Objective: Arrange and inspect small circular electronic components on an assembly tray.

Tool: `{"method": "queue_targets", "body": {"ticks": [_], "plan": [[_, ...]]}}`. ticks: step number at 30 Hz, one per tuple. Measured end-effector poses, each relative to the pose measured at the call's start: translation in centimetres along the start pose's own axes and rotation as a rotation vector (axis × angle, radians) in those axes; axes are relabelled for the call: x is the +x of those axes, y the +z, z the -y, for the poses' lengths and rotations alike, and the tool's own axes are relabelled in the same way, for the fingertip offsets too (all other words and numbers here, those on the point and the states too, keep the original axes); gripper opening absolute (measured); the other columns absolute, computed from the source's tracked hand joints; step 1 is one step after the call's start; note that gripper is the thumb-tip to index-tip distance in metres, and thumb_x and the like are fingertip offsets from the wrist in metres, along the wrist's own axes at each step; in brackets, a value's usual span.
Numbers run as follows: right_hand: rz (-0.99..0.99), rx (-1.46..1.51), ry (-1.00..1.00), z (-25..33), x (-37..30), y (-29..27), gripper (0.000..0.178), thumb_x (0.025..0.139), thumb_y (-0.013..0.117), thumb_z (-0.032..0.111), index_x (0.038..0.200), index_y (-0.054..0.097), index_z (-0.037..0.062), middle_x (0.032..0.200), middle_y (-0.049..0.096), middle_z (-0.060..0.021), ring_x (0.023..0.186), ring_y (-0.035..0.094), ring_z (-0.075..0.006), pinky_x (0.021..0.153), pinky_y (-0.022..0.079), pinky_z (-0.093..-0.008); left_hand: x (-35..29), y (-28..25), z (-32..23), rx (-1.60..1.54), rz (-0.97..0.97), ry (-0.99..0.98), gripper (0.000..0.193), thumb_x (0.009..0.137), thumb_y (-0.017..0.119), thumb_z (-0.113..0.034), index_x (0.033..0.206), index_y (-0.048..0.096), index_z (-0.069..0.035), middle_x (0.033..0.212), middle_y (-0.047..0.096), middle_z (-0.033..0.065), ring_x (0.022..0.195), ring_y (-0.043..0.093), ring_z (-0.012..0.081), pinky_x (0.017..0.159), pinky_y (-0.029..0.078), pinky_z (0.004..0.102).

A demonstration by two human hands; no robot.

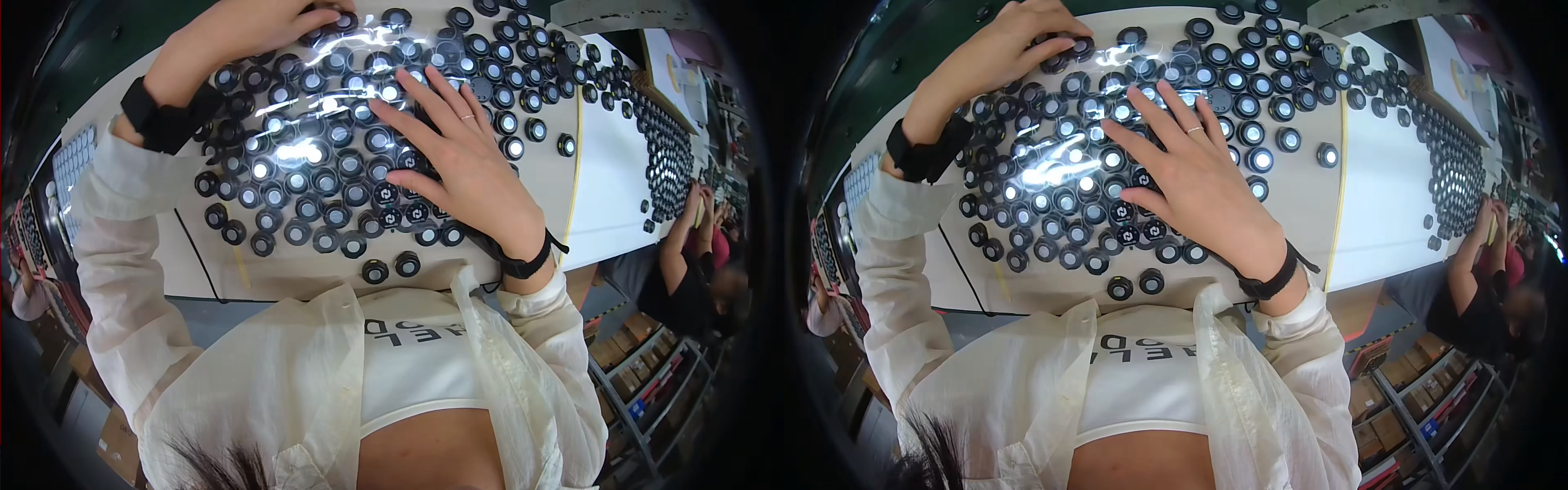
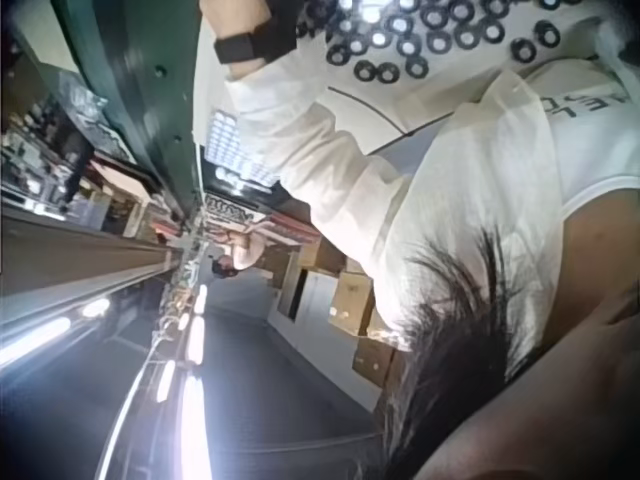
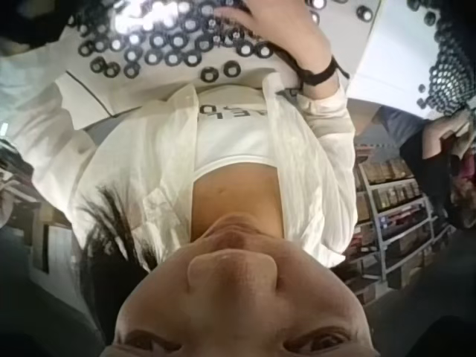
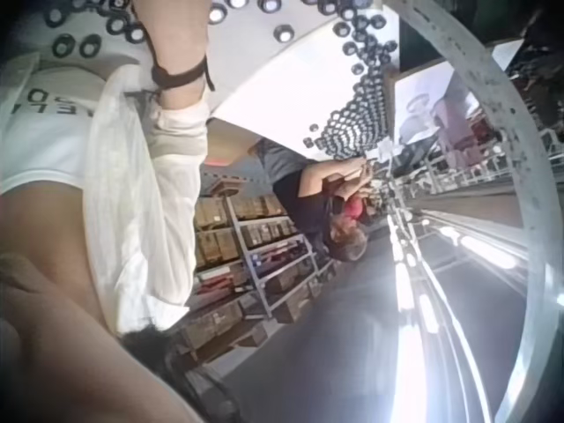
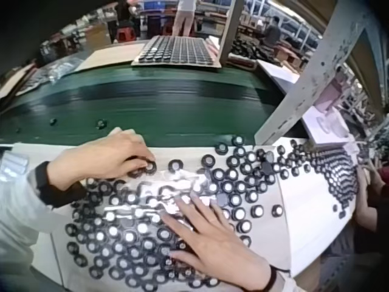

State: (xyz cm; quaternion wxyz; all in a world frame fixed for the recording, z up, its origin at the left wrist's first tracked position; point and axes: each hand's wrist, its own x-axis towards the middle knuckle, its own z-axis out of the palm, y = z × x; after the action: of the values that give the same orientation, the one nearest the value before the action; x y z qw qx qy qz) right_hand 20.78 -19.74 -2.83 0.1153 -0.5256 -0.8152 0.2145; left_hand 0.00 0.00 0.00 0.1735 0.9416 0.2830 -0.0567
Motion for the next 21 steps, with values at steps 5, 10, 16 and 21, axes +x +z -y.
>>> {"method": "queue_targets", "body": {"ticks": [5, 10, 16, 21], "plan": [[-0.039, -0.011, 0.006, 0.7, 0.5, 0.0, 0.067, 0.081, 0.077, 0.03, 0.142, 0.051, 0.0188, 0.155, 0.036, -0.0132, 0.144, 0.029, -0.0383, 0.117, 0.024, -0.0566, 1.2, 2.1, 0.6, -0.088, -0.243, 0.129, 0.026, 0.091, 0.062, -0.024, 0.101, 0.071, -0.002, 0.089, 0.071, 0.0186, 0.089, 0.067, 0.0367, 0.081, 0.051, 0.0456], [-0.001, -0.017, 0.034, 0.6, -1.0, -0.4, 0.067, 0.08, 0.077, 0.028, 0.141, 0.052, 0.0208, 0.155, 0.036, -0.0119, 0.144, 0.03, -0.0382, 0.117, 0.025, -0.0566, 1.8, 2.5, -1.2, -0.072, -0.267, -0.022, 0.027, 0.091, 0.061, -0.028, 0.094, 0.068, -0.002, 0.079, 0.068, 0.0222, 0.078, 0.067, 0.0414, 0.074, 0.052, 0.0489], [0.016, 0.015, 0.023, 0.7, -1.4, -0.8, 0.067, 0.078, 0.079, 0.026, 0.14, 0.054, 0.022, 0.154, 0.037, -0.011, 0.144, 0.031, -0.0361, 0.116, 0.027, -0.0559, 0.1, 1.8, -2.6, 0.106, -0.274, -0.103, 0.03, 0.084, 0.066, -0.029, 0.089, 0.064, 0.001, 0.079, 0.067, 0.0237, 0.078, 0.066, 0.0419, 0.074, 0.052, 0.0496], [-0.062, 0.075, 0.041, -0.5, -0.9, -0.7, 0.068, 0.077, 0.08, 0.025, 0.139, 0.053, 0.0176, 0.153, 0.038, -0.012, 0.143, 0.032, -0.0354, 0.117, 0.028, -0.0518, 0.8, 0.7, -3.3, -0.203, -0.409, -0.083, 0.028, 0.076, 0.07, -0.015, 0.095, 0.068, 0.006, 0.081, 0.067, 0.0239, 0.077, 0.068, 0.0354, 0.073, 0.055, 0.0382]]}}
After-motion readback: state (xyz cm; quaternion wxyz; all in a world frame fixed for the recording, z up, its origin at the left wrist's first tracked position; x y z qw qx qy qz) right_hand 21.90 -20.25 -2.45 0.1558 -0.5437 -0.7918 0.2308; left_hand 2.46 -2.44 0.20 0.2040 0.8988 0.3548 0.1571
